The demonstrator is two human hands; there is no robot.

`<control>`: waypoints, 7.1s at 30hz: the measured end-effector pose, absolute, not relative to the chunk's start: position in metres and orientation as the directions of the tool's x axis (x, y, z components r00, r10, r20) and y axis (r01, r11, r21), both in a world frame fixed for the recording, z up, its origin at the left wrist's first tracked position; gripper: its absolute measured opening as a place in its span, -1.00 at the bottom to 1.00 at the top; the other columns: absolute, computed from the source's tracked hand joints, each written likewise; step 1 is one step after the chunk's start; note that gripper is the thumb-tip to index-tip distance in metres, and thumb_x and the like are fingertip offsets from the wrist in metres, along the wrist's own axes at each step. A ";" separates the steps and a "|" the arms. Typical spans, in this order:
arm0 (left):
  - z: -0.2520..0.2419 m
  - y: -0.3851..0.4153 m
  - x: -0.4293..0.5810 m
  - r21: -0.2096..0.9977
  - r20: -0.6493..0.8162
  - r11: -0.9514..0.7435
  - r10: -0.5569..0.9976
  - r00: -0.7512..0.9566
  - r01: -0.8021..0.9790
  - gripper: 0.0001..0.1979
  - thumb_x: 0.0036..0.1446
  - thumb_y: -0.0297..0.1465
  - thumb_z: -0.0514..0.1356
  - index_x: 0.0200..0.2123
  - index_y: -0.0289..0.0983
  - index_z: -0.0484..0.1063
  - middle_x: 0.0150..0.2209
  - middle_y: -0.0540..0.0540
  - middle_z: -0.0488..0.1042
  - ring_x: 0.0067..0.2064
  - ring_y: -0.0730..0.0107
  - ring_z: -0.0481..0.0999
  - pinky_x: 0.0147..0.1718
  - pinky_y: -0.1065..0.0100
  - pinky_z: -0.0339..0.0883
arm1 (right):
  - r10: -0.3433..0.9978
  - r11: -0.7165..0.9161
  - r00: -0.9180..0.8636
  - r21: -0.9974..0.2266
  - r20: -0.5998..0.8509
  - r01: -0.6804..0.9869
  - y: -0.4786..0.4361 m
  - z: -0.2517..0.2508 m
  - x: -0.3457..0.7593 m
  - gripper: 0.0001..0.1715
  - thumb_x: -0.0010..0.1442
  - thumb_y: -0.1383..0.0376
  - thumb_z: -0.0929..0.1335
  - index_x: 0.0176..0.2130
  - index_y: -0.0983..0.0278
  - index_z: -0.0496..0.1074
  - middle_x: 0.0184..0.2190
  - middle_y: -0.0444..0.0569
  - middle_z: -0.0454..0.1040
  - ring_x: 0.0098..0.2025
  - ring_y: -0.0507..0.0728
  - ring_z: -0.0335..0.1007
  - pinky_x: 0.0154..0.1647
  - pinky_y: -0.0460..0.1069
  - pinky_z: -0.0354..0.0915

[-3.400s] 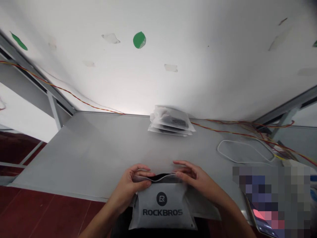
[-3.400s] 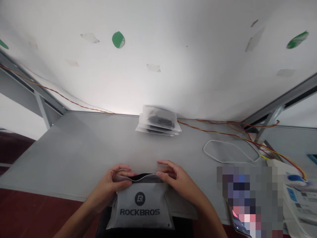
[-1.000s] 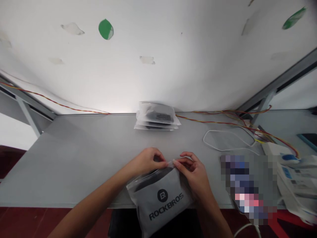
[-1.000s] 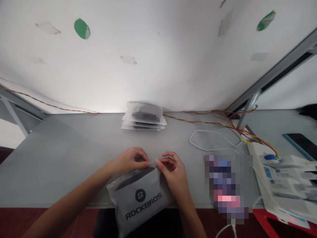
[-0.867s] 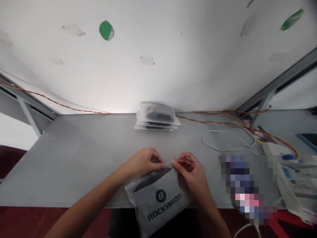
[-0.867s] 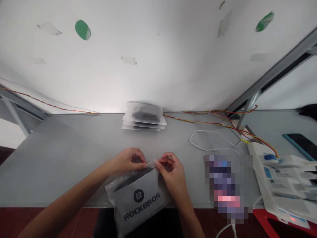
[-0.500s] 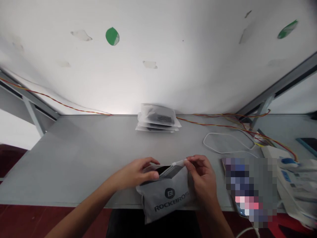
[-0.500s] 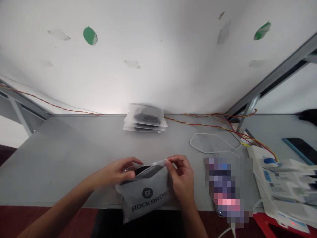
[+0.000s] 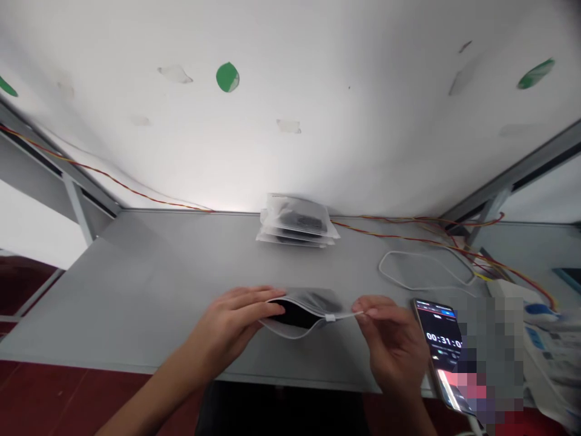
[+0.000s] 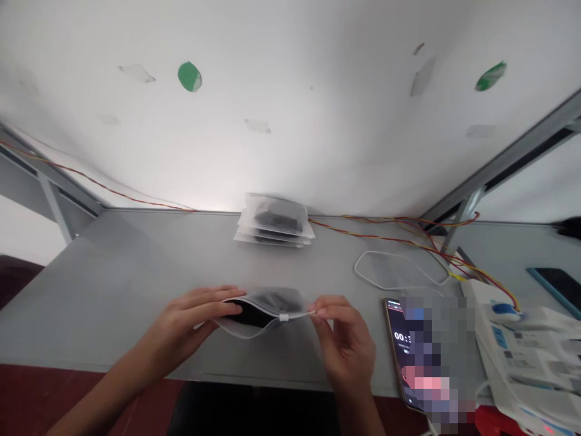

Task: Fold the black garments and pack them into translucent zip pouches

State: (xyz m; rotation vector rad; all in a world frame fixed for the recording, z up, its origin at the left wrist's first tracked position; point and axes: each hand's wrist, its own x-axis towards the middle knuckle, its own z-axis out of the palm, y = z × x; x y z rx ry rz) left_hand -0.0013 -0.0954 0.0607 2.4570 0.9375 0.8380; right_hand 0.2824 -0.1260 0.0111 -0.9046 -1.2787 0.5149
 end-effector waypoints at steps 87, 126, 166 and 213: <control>0.003 -0.099 0.018 0.956 0.229 -0.284 0.880 0.417 0.075 -0.63 0.16 -0.23 0.47 0.05 -0.07 0.66 0.11 -0.16 0.64 0.20 0.03 0.59 0.24 0.00 0.43 | 0.951 0.269 -0.205 -0.945 0.231 0.183 -0.114 -0.018 0.307 -0.39 0.00 0.01 0.66 0.03 0.05 0.64 0.09 0.07 0.66 0.15 0.34 0.59 0.19 0.18 0.49; -0.019 -0.156 0.040 0.497 0.327 -0.306 0.933 0.151 0.812 -0.52 0.46 -0.39 0.12 0.37 0.05 0.26 0.50 -0.17 0.10 0.49 -0.11 0.14 0.30 -0.26 0.30 | 0.912 0.003 -0.364 -0.882 -0.191 0.471 -0.160 -0.012 0.257 -0.43 0.46 -0.06 0.25 -0.39 0.23 0.51 -0.43 -0.08 0.55 -0.34 0.12 0.42 -0.25 -0.03 0.28; -0.005 -0.123 0.088 0.188 0.645 -0.734 0.594 0.482 0.653 -0.92 0.33 -0.43 0.30 -0.27 -0.20 0.54 -0.21 -0.05 0.59 -0.16 0.27 0.47 -0.03 0.13 0.18 | 0.882 0.470 -0.179 -0.781 0.436 0.411 -0.136 -0.038 0.290 -0.83 0.33 0.35 0.41 -0.29 0.12 0.60 -0.28 -0.05 0.67 -0.26 0.16 0.66 -0.22 0.02 0.56; 0.022 -0.094 0.012 0.706 -0.413 0.109 0.866 0.282 0.699 -0.63 0.37 -0.09 0.06 -0.35 -0.20 0.44 -0.54 0.00 0.55 -0.40 0.23 0.55 -0.30 0.30 0.26 | 0.933 -0.313 -0.110 -0.922 -0.344 0.228 -0.128 -0.022 0.280 -0.34 0.22 -0.21 0.42 -0.10 0.30 0.64 -0.36 0.03 0.66 -0.36 0.23 0.58 -0.40 0.02 0.43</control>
